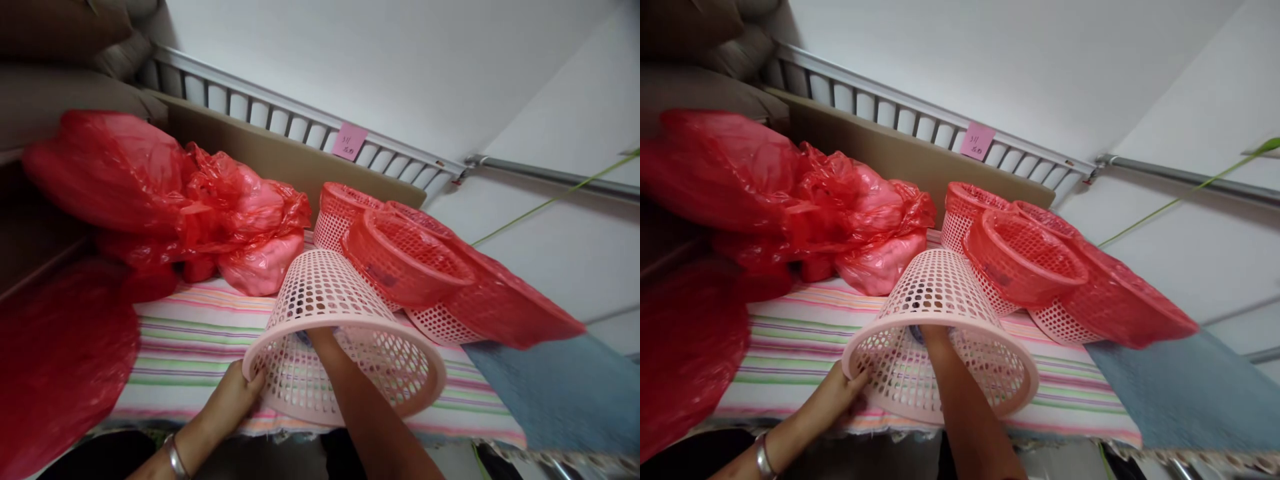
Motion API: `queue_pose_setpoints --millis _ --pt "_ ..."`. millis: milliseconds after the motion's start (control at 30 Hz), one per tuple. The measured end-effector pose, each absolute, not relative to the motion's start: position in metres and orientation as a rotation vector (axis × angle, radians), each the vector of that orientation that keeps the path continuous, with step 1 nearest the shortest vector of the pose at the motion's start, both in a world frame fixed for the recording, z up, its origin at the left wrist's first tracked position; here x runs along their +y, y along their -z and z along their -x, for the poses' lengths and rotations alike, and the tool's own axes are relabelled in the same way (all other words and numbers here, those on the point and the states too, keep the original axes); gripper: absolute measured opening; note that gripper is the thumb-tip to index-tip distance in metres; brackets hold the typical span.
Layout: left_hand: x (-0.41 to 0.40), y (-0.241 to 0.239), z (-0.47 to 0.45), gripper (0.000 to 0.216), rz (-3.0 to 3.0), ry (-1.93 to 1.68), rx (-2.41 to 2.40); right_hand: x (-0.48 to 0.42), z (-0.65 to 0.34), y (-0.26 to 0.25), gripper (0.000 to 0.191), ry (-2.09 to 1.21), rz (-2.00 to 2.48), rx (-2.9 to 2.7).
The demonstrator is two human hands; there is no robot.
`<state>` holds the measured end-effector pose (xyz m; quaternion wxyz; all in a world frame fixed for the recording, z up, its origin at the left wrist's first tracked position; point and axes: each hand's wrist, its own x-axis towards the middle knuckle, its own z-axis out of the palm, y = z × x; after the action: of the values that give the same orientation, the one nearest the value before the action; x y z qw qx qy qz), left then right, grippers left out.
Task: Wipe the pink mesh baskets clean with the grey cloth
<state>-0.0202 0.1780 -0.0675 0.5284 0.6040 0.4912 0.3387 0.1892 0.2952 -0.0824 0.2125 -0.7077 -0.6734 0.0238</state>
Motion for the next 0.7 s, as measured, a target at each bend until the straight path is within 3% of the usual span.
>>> queue_pose_setpoints --millis 233,400,700 --pt "0.177 0.073 0.020 0.030 -1.465 -0.866 1.204 0.187 -0.162 0.079 0.042 0.027 2.170 -1.955" --pt "0.178 0.072 0.021 0.031 -1.520 -0.883 1.137 0.124 -0.150 0.081 0.044 -0.087 2.213 -2.024" --pt "0.175 0.053 0.030 0.026 -1.697 -0.823 1.167 0.189 -0.164 0.070 0.048 -0.028 2.154 -1.996"
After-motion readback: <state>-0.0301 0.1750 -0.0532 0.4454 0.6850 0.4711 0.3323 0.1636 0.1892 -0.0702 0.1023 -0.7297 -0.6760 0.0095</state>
